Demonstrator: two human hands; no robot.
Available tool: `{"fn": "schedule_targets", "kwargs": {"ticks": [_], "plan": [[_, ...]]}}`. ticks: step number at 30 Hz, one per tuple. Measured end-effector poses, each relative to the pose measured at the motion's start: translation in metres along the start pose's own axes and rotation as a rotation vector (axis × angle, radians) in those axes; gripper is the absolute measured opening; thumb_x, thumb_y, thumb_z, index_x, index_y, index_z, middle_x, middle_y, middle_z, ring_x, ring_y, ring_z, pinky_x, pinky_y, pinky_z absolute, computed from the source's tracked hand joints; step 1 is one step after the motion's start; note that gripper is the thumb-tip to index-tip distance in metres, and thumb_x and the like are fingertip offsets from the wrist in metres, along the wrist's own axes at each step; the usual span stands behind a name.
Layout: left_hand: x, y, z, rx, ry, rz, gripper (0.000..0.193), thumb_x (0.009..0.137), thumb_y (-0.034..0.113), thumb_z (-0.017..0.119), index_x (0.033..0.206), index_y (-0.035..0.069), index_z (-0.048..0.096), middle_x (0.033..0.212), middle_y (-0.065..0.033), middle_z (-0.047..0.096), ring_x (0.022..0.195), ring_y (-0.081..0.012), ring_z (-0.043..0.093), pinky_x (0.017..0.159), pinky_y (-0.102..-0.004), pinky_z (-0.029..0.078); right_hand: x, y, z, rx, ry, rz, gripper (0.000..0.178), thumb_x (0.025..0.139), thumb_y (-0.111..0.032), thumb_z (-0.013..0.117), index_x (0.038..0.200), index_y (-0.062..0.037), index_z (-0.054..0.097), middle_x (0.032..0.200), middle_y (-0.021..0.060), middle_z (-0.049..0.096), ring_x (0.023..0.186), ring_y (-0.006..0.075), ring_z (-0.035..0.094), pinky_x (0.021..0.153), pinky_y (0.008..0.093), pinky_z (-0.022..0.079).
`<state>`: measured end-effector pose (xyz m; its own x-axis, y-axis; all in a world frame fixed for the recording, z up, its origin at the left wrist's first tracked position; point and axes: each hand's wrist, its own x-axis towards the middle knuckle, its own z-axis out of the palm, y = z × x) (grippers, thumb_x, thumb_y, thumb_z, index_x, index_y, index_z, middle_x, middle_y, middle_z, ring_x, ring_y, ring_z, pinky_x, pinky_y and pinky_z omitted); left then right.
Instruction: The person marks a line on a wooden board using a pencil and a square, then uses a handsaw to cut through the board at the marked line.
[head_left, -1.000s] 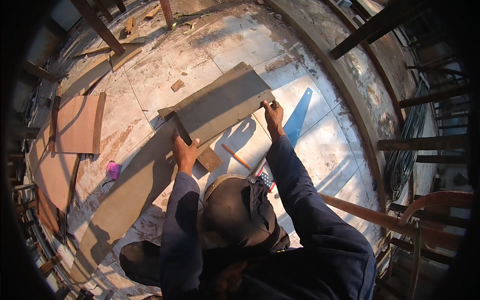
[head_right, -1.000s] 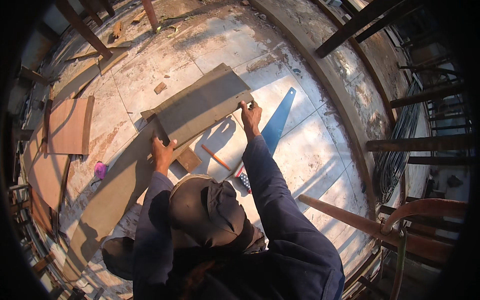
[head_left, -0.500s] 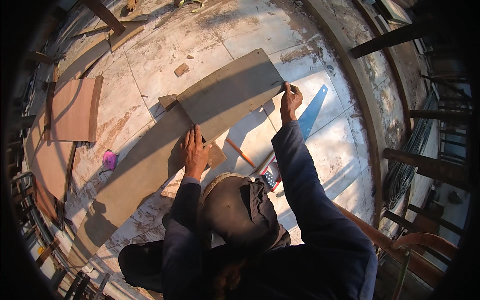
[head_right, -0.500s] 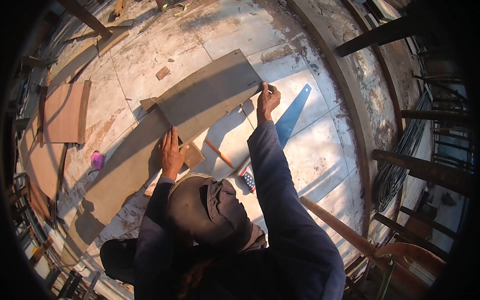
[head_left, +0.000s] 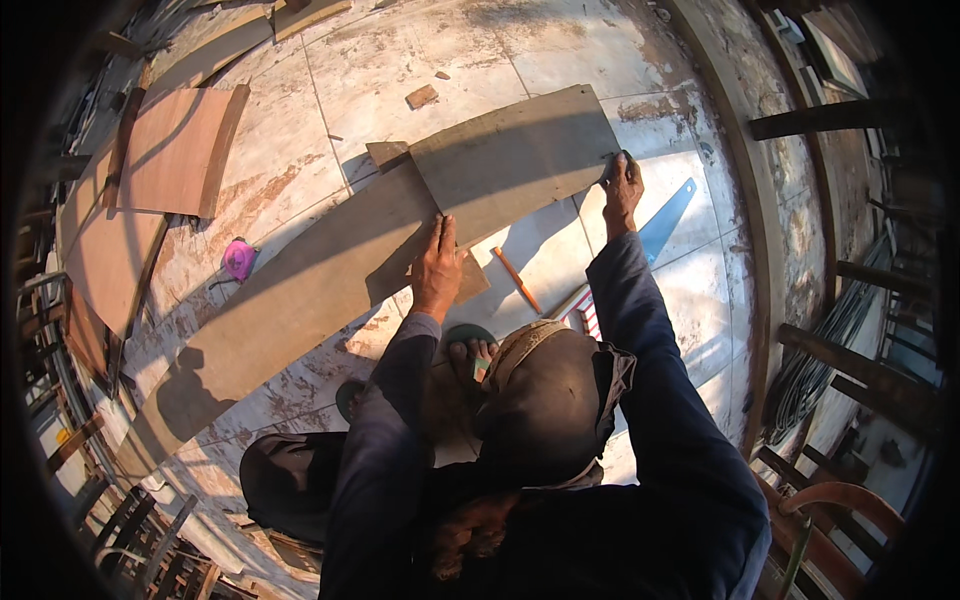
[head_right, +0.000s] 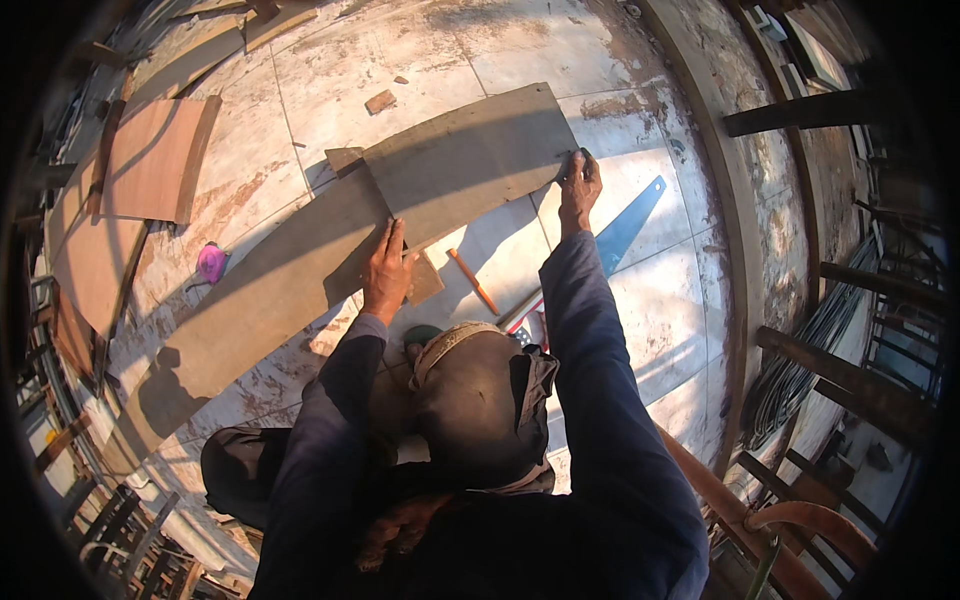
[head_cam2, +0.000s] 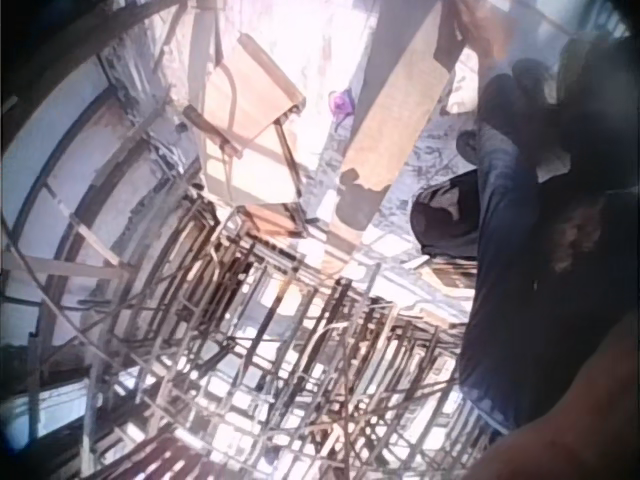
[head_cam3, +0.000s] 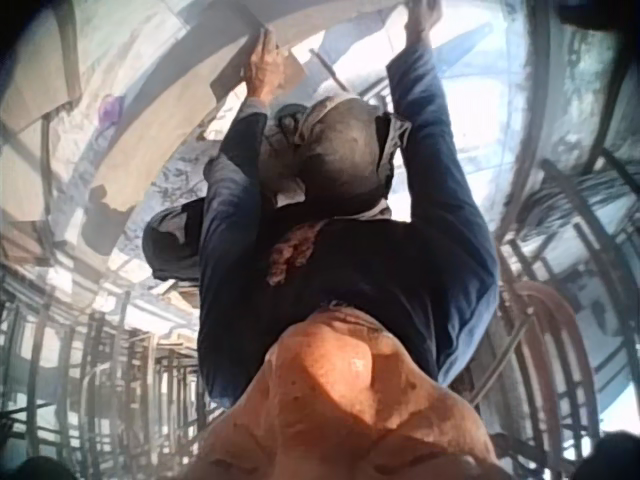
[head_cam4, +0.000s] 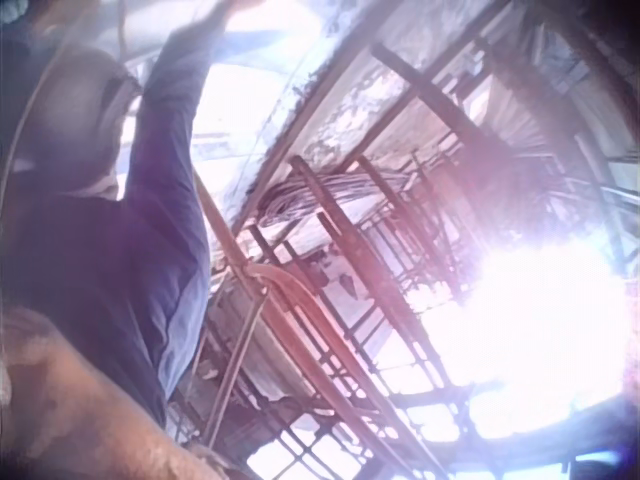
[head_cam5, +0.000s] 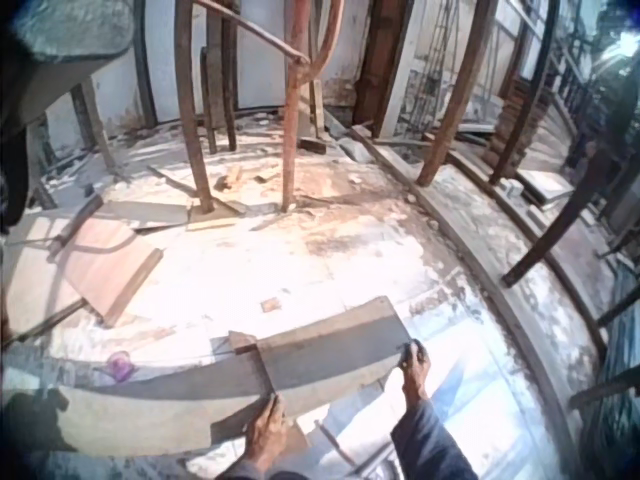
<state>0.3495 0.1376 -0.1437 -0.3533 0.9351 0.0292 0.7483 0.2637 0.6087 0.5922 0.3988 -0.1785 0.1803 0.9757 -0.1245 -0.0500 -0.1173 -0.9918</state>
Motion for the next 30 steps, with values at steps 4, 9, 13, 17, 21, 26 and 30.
{"fn": "schedule_targets", "kwargs": {"ticks": [4,9,13,17,21,26,30], "plan": [[-0.002,0.001,0.011,-0.019,0.073,0.059,0.058,0.082,0.007,0.07,0.135,0.001,0.048,0.138,-0.0244,0.049,0.119,-0.0385,0.056,0.094,-0.039,0.052,0.025,0.002,-0.001,-0.066,0.038,-0.077,0.037,0.095,-0.03,0.062,0.108,0.0044,0.064,0.085,0.0064,0.065,0.078,0.0151,0.057,0.071,0.0276,0.047],[-0.005,0.004,0.016,-0.056,0.113,0.06,0.052,0.083,0.005,0.067,0.132,-0.001,0.051,0.135,-0.0251,0.051,0.115,-0.0379,0.059,0.092,-0.0388,0.053,0.04,0.015,0.0,-0.173,0.081,-0.115,0.032,0.096,-0.026,0.061,0.103,0.0043,0.065,0.087,0.0063,0.065,0.08,0.0155,0.056,0.072,0.0296,0.046],[-0.003,0.002,0.017,-0.023,0.136,0.105,0.049,0.082,0.005,0.068,0.129,0.0,0.055,0.133,-0.0233,0.053,0.113,-0.0374,0.06,0.091,-0.0389,0.054,0.061,0.013,0.002,-0.275,0.175,-0.179,0.03,0.095,-0.026,0.061,0.091,0.0035,0.067,0.079,0.0092,0.066,0.073,0.0177,0.057,0.068,0.0331,0.045],[-0.003,0.012,0.014,-0.035,0.138,0.135,0.045,0.082,0.003,0.066,0.125,-0.004,0.056,0.129,-0.0264,0.055,0.113,-0.0374,0.06,0.092,-0.0391,0.053,0.07,0.008,-0.012,-0.558,0.185,-0.21,0.037,0.095,-0.032,0.057,0.091,0.0035,0.067,0.076,0.0162,0.066,0.072,0.0264,0.06,0.07,0.0385,0.046],[-0.008,-0.003,0.005,0.009,0.141,0.144,0.043,0.081,0.004,0.067,0.122,-0.004,0.057,0.127,-0.0261,0.057,0.111,-0.0372,0.062,0.091,-0.0391,0.054,0.048,-0.001,0.026,-0.669,0.241,-0.146,0.04,0.095,-0.034,0.055,0.086,0.0038,0.067,0.08,0.0211,0.068,0.076,0.0343,0.063,0.072,0.0425,0.047],[0.001,0.016,0.013,-0.027,0.134,0.202,0.041,0.082,0.005,0.067,0.121,-0.004,0.058,0.125,-0.0255,0.057,0.11,-0.0371,0.062,0.089,-0.0387,0.055,0.086,0.003,-0.019,-0.62,0.322,-0.158,0.046,0.097,-0.036,0.049,0.087,0.005,0.067,0.076,0.0198,0.066,0.072,0.0347,0.063,0.07,0.0417,0.047],[-0.001,0.002,0.012,-0.07,0.112,0.177,0.039,0.084,0.006,0.067,0.121,-0.002,0.057,0.127,-0.023,0.057,0.113,-0.0353,0.061,0.089,-0.0383,0.055,0.065,0.015,-0.031,-0.131,0.07,-0.08,0.053,0.1,-0.04,0.038,0.106,0.0064,0.062,0.072,0.007,0.055,0.064,0.0243,0.053,0.063,0.0358,0.047]]}}
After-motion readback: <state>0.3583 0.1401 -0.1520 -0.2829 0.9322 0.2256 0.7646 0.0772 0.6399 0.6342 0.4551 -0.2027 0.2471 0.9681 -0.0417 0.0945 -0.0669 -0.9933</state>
